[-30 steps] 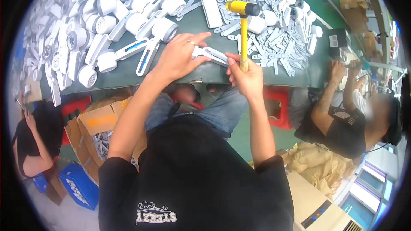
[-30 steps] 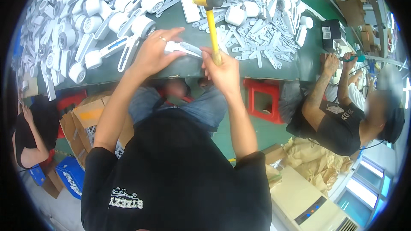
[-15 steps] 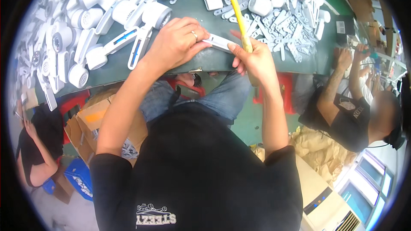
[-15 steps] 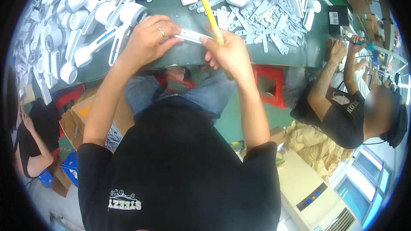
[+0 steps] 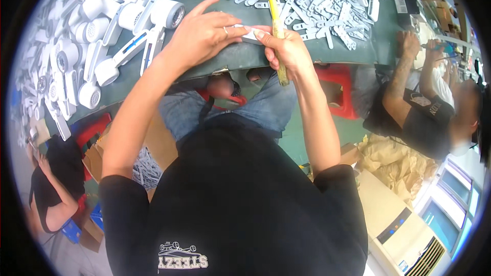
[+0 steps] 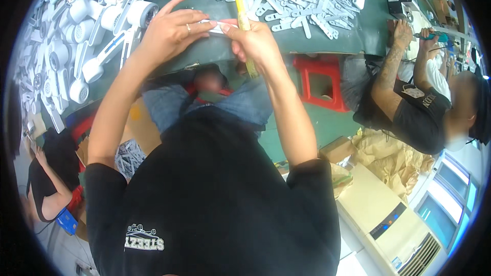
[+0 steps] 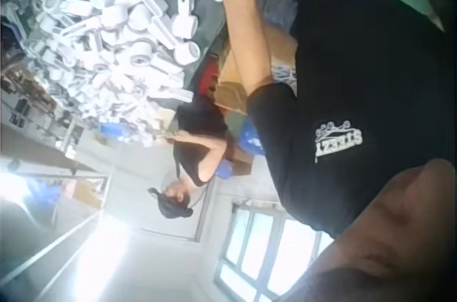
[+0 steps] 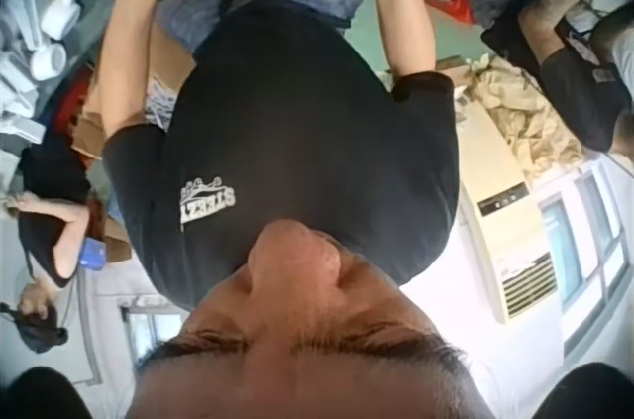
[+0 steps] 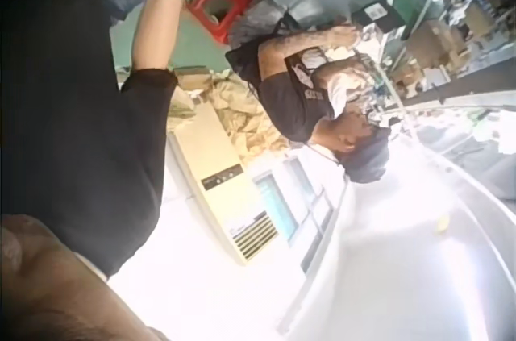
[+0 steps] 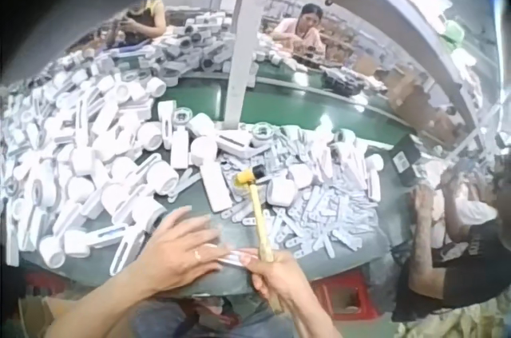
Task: Assembling plastic components by hammering them into place on a production line.
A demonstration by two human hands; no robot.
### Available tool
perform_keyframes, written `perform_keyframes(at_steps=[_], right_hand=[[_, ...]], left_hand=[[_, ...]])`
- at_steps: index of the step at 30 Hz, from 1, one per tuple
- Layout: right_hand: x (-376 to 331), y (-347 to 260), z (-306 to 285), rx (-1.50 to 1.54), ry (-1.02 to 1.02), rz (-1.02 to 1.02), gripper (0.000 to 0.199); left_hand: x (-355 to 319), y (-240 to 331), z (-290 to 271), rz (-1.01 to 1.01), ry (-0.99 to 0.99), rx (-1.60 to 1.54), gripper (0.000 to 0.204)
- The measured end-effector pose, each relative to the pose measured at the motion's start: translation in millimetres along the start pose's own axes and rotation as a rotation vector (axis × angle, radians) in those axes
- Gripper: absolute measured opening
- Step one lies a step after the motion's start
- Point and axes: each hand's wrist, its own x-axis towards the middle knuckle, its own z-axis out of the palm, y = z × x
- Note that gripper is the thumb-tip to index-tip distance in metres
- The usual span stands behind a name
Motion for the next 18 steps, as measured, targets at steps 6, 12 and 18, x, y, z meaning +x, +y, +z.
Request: perform_keyframes(at_steps=[6,12,18], right_hand=[[-74,21,3,-0.064,0.222,-0.328,0.059],[-154,29,8,-0.477,0.305,-0.149,0.051],[-151,58,9,-0.572,0.357,-0.204,0.049]], left_hand=[[-1,-3,1,0.02,0.006,0.015,0.03],[-2,-5,3,0.032,0.013,0.036,0.028],[0,-7,3,0.041,0.019,0.025,0.029]])
